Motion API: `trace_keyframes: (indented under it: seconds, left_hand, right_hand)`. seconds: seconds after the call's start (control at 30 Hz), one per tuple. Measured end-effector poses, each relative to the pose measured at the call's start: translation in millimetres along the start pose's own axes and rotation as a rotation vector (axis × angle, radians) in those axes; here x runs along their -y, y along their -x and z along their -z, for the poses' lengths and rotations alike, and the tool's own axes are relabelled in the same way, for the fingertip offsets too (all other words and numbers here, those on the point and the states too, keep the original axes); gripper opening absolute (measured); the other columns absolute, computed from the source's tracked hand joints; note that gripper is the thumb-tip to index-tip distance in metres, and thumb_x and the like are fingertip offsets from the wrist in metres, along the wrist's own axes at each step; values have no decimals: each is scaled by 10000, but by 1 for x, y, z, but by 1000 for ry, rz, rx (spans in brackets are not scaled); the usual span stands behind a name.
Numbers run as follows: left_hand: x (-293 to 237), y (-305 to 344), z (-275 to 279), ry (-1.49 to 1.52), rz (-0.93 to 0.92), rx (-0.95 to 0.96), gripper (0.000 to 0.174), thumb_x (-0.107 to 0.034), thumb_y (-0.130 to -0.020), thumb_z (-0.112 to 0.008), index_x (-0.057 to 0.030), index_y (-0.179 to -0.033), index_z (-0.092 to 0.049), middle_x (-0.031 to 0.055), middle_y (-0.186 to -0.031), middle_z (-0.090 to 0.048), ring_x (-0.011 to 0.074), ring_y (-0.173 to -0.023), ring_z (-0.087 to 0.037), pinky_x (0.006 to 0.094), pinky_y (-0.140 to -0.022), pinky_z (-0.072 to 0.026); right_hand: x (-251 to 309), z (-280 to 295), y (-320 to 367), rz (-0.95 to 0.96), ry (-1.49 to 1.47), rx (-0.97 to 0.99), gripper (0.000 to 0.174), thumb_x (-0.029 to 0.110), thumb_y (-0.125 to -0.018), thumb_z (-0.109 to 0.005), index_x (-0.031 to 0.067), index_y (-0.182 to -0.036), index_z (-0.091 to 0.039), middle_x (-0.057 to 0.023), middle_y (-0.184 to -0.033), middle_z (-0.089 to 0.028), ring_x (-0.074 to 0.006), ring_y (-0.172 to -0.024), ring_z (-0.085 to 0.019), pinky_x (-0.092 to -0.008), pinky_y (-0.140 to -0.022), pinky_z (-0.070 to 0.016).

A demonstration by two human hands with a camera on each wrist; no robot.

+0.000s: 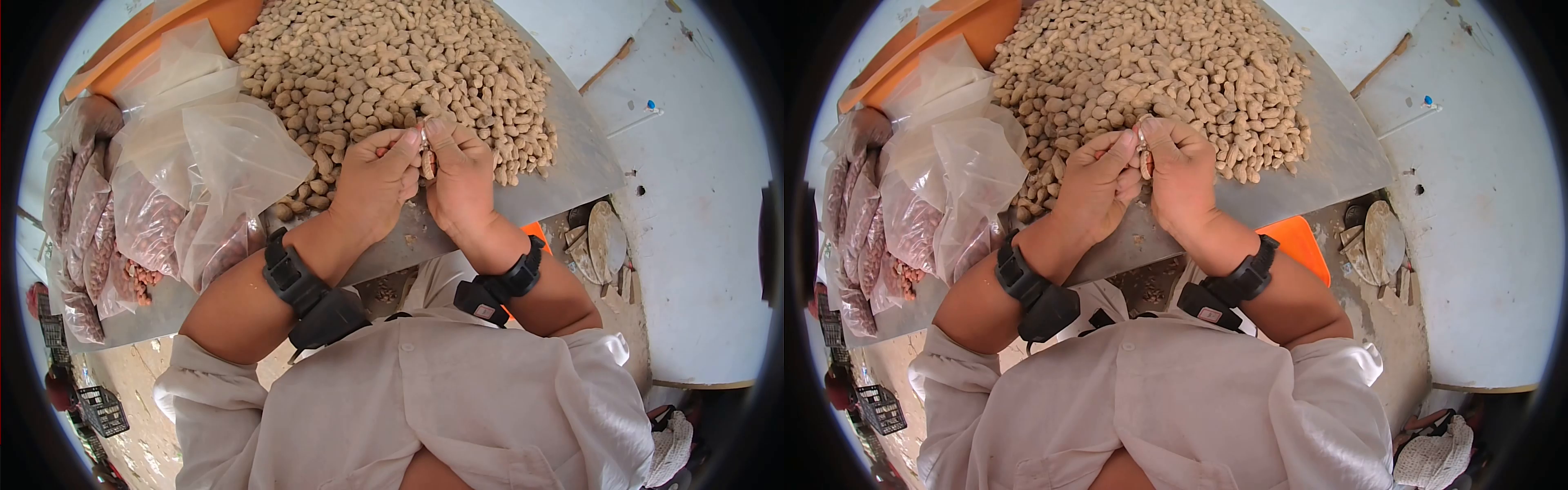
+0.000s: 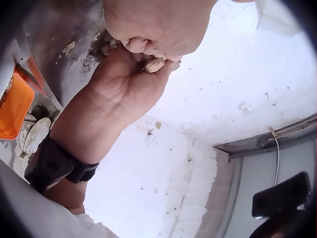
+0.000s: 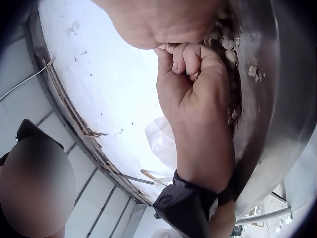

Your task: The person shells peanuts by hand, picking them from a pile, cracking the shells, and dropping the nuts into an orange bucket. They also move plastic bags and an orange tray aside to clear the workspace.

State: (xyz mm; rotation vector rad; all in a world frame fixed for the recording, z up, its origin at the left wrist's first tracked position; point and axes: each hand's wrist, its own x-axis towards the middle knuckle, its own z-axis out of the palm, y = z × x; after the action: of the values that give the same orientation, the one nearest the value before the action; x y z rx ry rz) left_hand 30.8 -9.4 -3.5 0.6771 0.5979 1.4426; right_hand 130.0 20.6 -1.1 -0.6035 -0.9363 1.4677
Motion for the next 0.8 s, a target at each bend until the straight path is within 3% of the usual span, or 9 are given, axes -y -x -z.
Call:
trace_keyframes:
  seconds: [0.17, 0.27, 0.47, 0.67, 0.8]
  left_hand:
    - [-2, 1, -1, 70, 76, 54, 209, -211, -933, -474, -30, -851, -537, -8, -698, -477, 54, -486, -360, 193, -440, -300]
    - [-3, 0, 1, 154, 141, 70, 225, -223, -941, -452, -36, -842, -529, 0, -703, -481, 67, -491, -360, 201, -448, -303]
    - [-3, -2, 2, 267, 190, 49, 231, -239, -940, -454, -49, -830, -526, 3, -707, -474, 75, -508, -365, 200, -451, -302]
    - [-4, -3, 6, 331, 214, 52, 228, -254, -934, -464, -69, -813, -520, 0, -699, -462, 74, -516, -363, 195, -457, -300]
    - [-3, -1, 6, 351, 216, 98, 216, -236, -926, -471, -76, -786, -507, -3, -700, -462, 70, -518, -366, 191, -456, -290]
  right_hand:
    - [9, 7, -3, 42, 204, 74, 153, 104, -880, -547, -18, -804, -601, -18, -667, -557, -59, -549, -489, -195, -491, -386]
    - [10, 13, -10, 261, 550, 75, 133, 89, -865, -560, -19, -794, -592, -32, -706, -554, -77, -554, -500, -208, -504, -402]
    - [17, 10, -14, 752, 891, 165, 43, 39, -780, -619, 6, -761, -598, -80, -712, -530, -188, -614, -525, -274, -553, -417]
    - [23, 0, -16, 893, 979, 195, 41, 29, -744, -639, 9, -748, -603, -96, -716, -536, -234, -632, -527, -296, -562, -424]
    - [28, -2, -16, 911, 1041, 229, 59, 50, -769, -646, 4, -787, -612, -88, -751, -554, -197, -661, -539, -278, -583, -427]
